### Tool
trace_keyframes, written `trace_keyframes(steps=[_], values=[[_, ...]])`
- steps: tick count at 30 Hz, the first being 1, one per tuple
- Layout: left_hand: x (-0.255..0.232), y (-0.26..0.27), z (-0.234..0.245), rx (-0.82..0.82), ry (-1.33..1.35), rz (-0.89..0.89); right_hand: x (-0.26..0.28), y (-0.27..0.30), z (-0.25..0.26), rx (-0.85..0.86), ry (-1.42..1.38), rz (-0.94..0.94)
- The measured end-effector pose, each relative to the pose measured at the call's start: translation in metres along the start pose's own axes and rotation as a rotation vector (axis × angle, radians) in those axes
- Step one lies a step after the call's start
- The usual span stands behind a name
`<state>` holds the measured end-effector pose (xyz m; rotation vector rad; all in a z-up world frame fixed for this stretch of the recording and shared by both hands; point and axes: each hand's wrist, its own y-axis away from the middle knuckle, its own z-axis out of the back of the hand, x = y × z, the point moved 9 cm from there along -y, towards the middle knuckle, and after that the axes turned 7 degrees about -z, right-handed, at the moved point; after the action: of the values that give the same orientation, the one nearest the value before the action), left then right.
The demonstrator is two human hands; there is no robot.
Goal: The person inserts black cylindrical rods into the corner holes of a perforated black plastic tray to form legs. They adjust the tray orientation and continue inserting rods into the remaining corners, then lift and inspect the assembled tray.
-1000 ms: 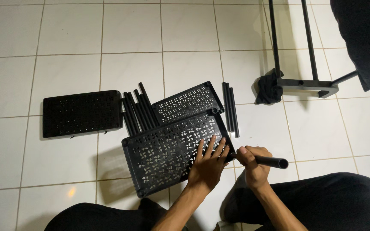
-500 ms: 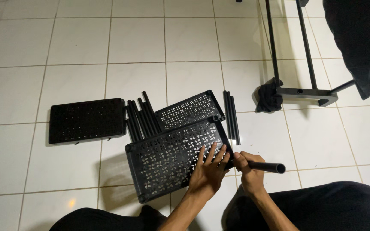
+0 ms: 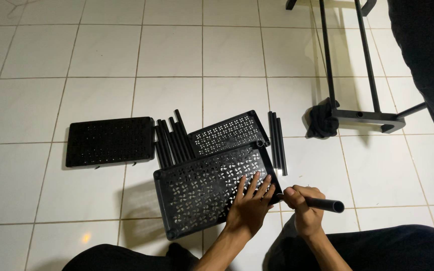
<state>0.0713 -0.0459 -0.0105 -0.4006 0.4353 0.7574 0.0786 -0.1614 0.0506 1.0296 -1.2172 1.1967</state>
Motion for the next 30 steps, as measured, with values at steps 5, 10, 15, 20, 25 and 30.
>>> trace_keyframes(steps=[5, 10, 15, 20, 25, 30], values=[[0.002, 0.001, 0.003, 0.010, 0.010, 0.003, -0.007, 0.001, 0.000, -0.020, -0.006, 0.011], [0.002, 0.001, 0.003, 0.039, 0.029, 0.011, -0.011, 0.001, 0.002, -0.030, -0.006, 0.014], [0.001, -0.002, 0.002, 0.044, 0.020, -0.001, -0.016, 0.002, -0.001, -0.049, 0.083, -0.125], [-0.004, 0.004, 0.002, 0.034, 0.035, -0.024, 0.017, 0.009, 0.008, -0.034, -0.023, 0.002], [-0.005, 0.005, 0.007, -0.011, 0.024, -0.050, 0.023, 0.005, 0.006, -0.008, -0.028, -0.007], [-0.003, 0.004, 0.009, -0.039, 0.022, -0.047, 0.027, -0.001, 0.001, 0.007, -0.044, 0.061]])
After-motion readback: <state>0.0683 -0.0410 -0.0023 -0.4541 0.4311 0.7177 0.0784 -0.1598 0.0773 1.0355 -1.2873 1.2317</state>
